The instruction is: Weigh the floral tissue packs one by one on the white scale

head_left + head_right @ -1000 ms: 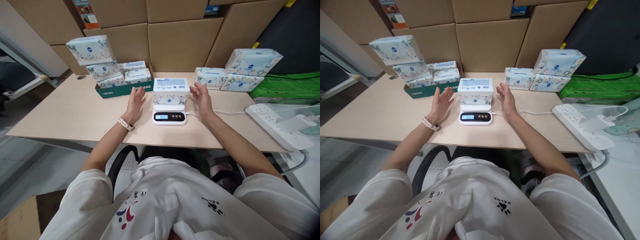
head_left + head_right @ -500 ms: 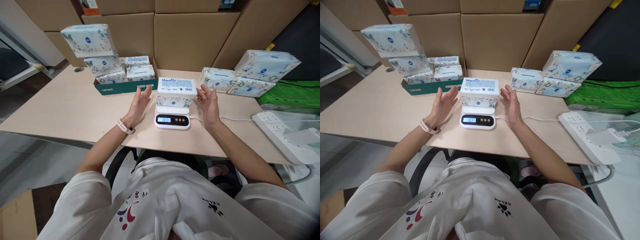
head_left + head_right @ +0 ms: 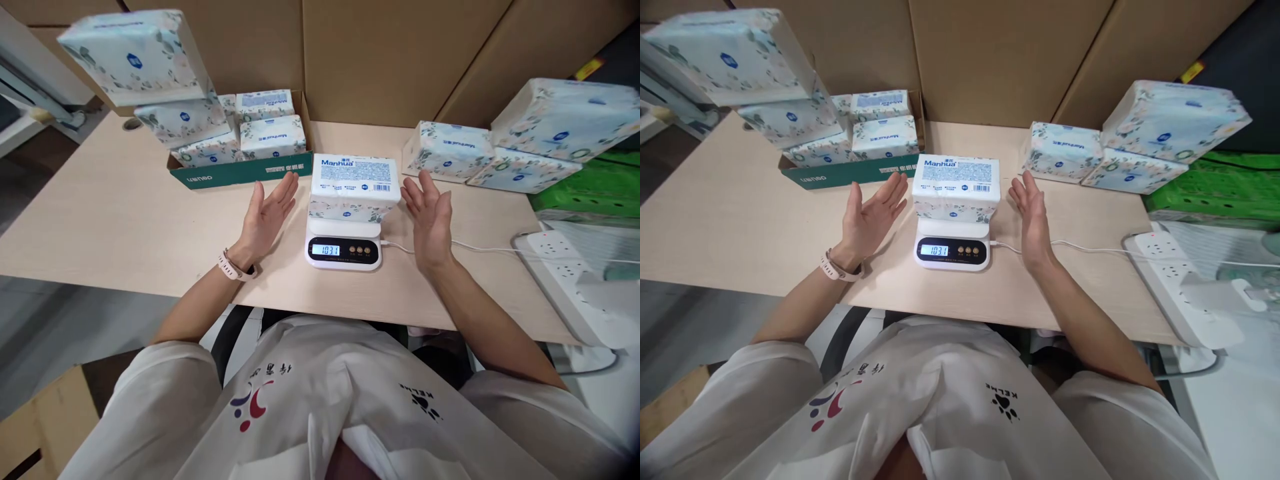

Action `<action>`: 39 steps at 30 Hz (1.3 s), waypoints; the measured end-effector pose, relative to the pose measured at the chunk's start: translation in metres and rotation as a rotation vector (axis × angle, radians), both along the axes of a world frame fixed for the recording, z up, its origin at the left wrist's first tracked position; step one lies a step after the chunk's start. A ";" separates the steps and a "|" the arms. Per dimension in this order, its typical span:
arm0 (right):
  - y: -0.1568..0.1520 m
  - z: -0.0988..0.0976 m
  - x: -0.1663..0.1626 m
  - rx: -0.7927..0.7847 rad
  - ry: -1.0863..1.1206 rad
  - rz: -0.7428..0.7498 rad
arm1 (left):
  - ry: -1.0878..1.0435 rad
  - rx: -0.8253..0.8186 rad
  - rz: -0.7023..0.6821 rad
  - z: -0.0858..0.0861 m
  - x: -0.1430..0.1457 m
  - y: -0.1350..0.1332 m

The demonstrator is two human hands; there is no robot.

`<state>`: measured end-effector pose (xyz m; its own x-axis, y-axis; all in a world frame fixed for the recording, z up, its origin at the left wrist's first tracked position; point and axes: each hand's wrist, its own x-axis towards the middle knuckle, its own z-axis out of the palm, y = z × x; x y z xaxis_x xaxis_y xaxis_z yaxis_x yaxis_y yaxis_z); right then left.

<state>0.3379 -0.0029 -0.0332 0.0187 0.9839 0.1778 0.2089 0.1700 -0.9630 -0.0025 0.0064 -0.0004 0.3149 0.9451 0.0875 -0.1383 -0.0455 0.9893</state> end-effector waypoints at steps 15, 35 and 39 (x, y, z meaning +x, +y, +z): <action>-0.017 0.006 -0.009 -0.056 0.004 0.048 | 0.023 -0.105 0.023 0.002 0.003 0.003; -0.019 -0.004 -0.004 0.037 0.163 0.136 | -0.028 -0.055 -0.102 -0.006 -0.008 0.003; -0.020 -0.004 -0.003 0.039 0.150 0.150 | 0.011 -0.026 -0.110 -0.003 -0.007 0.001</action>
